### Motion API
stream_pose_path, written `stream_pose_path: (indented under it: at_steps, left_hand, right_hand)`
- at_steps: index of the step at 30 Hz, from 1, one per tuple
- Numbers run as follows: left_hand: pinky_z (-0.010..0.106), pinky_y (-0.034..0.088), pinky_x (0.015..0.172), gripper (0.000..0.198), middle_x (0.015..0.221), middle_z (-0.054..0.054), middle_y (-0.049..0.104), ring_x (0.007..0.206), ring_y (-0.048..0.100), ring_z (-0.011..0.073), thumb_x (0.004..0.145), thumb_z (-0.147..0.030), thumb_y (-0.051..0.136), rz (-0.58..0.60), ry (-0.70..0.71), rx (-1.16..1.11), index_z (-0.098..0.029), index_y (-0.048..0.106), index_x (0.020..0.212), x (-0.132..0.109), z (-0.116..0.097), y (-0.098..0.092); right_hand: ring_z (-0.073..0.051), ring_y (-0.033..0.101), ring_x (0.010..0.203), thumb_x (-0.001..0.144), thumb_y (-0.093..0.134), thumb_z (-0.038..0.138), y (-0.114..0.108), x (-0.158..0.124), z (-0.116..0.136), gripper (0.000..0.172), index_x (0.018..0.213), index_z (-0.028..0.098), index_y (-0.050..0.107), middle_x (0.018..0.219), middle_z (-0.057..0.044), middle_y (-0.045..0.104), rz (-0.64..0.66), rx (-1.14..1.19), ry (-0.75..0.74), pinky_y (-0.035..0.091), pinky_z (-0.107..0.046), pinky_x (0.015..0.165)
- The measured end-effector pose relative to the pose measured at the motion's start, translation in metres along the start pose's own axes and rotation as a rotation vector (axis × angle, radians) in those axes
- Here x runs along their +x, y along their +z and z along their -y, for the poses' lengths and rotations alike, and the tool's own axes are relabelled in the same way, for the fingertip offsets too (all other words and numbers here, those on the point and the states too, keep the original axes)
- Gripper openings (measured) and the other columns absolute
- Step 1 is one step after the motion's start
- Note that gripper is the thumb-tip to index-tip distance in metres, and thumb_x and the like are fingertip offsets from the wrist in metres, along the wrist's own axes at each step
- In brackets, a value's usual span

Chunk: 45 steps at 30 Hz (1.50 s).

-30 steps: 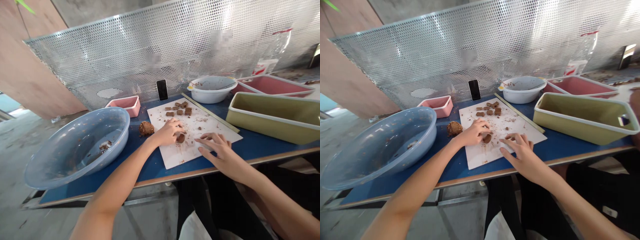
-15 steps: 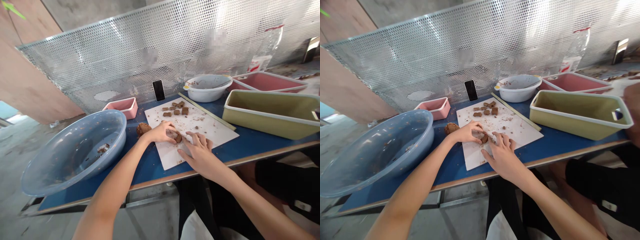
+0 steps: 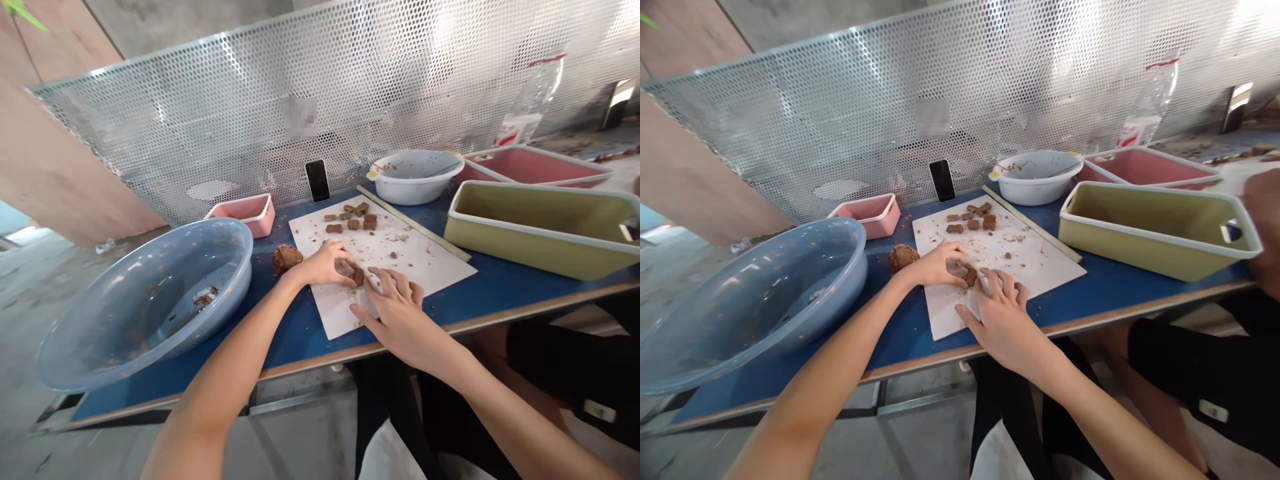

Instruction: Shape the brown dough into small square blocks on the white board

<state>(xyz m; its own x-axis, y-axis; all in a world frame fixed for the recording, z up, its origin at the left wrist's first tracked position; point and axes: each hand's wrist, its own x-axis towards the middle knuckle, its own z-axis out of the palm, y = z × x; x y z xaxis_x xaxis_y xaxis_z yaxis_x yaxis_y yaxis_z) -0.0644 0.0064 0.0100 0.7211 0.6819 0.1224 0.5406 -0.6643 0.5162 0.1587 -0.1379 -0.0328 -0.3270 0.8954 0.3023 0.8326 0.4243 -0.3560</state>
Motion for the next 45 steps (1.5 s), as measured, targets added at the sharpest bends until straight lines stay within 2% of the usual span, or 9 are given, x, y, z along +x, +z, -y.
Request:
stream_pose_path:
  at_steps: [5, 10, 14, 18, 26, 32, 36, 40, 45]
  left_hand:
    - [0.055, 0.052, 0.117, 0.032, 0.118, 0.008, 0.073, 0.125, 0.062, 0.0350, 0.077, -0.037, 0.107, -0.001, 0.008, 0.006, -0.030, 0.089, 0.103, -0.001, -0.004, 0.001]
    - [0.058, 0.050, 0.120, 0.033, 0.123, 0.009, 0.073, 0.127, 0.060, 0.0354, 0.080, -0.037, 0.105, 0.007, 0.002, 0.013, -0.031, 0.089, 0.108, -0.003, -0.006, 0.001]
    - [0.057, 0.048, 0.121, 0.031, 0.123, 0.009, 0.072, 0.127, 0.059, 0.0346, 0.081, -0.037, 0.105, 0.009, 0.011, -0.007, -0.032, 0.089, 0.107, -0.002, -0.006, 0.000]
    - [0.057, 0.044, 0.125, 0.032, 0.124, 0.008, 0.070, 0.131, 0.056, 0.0351, 0.080, -0.045, 0.105, 0.047, -0.015, -0.032, -0.029, 0.089, 0.103, 0.000, -0.007, -0.001]
    - [0.057, 0.045, 0.124, 0.031, 0.125, 0.008, 0.069, 0.131, 0.055, 0.0359, 0.077, -0.045, 0.105, 0.042, -0.051, -0.023, -0.027, 0.088, 0.096, 0.001, -0.012, -0.001]
    - [0.056, 0.045, 0.124, 0.033, 0.128, 0.008, 0.069, 0.133, 0.054, 0.0361, 0.081, -0.050, 0.103, 0.040, -0.033, 0.014, -0.028, 0.089, 0.101, 0.000, -0.010, 0.000]
    - [0.056, 0.044, 0.125, 0.032, 0.129, 0.009, 0.069, 0.133, 0.053, 0.0362, 0.082, -0.049, 0.102, 0.037, -0.032, 0.021, -0.027, 0.088, 0.099, 0.000, -0.009, 0.000]
    - [0.056, 0.045, 0.123, 0.034, 0.129, 0.010, 0.068, 0.133, 0.053, 0.0362, 0.082, -0.052, 0.102, 0.048, -0.040, 0.035, -0.027, 0.088, 0.101, 0.000, -0.012, -0.001]
    - [0.057, 0.045, 0.122, 0.033, 0.127, 0.009, 0.068, 0.130, 0.053, 0.0360, 0.083, -0.052, 0.101, 0.037, -0.036, 0.055, -0.027, 0.088, 0.099, 0.001, -0.014, -0.001]
  right_hand:
    - [-0.049, 0.039, 0.161, 0.119, 0.035, 0.067, 0.000, 0.005, -0.004, 0.064, 0.153, 0.024, 0.066, 0.174, -0.024, 0.049, -0.004, -0.047, 0.063, 0.041, -0.077, 0.120]
    - [-0.047, 0.041, 0.159, 0.120, 0.034, 0.066, -0.002, 0.001, -0.002, 0.059, 0.151, 0.029, 0.068, 0.177, -0.019, 0.049, 0.002, -0.023, 0.009, 0.043, -0.075, 0.119]
    - [-0.048, 0.034, 0.164, 0.119, 0.030, 0.070, -0.008, 0.004, -0.003, 0.066, 0.152, 0.028, 0.069, 0.180, -0.019, 0.044, 0.042, -0.051, 0.046, 0.040, -0.077, 0.122]
    - [-0.048, 0.030, 0.167, 0.118, 0.028, 0.073, -0.013, 0.011, -0.008, 0.068, 0.157, 0.033, 0.067, 0.185, -0.014, 0.037, 0.093, -0.013, 0.029, 0.040, -0.076, 0.123]
    - [-0.048, 0.028, 0.167, 0.117, 0.030, 0.074, -0.022, 0.012, -0.015, 0.066, 0.166, 0.043, 0.061, 0.184, -0.010, 0.038, 0.176, 0.013, 0.046, 0.040, -0.076, 0.123]
    - [-0.046, 0.027, 0.168, 0.118, 0.031, 0.073, -0.019, 0.015, -0.008, 0.071, 0.162, 0.027, 0.063, 0.183, -0.020, 0.036, 0.193, 0.005, 0.070, 0.037, -0.073, 0.127]
    - [-0.048, 0.025, 0.169, 0.118, 0.030, 0.072, -0.018, 0.021, -0.010, 0.071, 0.168, 0.031, 0.058, 0.184, -0.018, 0.037, 0.201, 0.014, 0.096, 0.035, -0.077, 0.126]
    - [-0.048, 0.028, 0.168, 0.117, 0.029, 0.075, -0.019, 0.016, -0.013, 0.072, 0.164, 0.034, 0.063, 0.186, -0.014, 0.036, 0.193, 0.016, 0.035, 0.038, -0.076, 0.125]
    - [-0.050, 0.025, 0.170, 0.116, 0.026, 0.077, -0.020, 0.015, -0.015, 0.074, 0.165, 0.035, 0.062, 0.185, -0.014, 0.037, 0.178, 0.002, 0.076, 0.035, -0.080, 0.126]
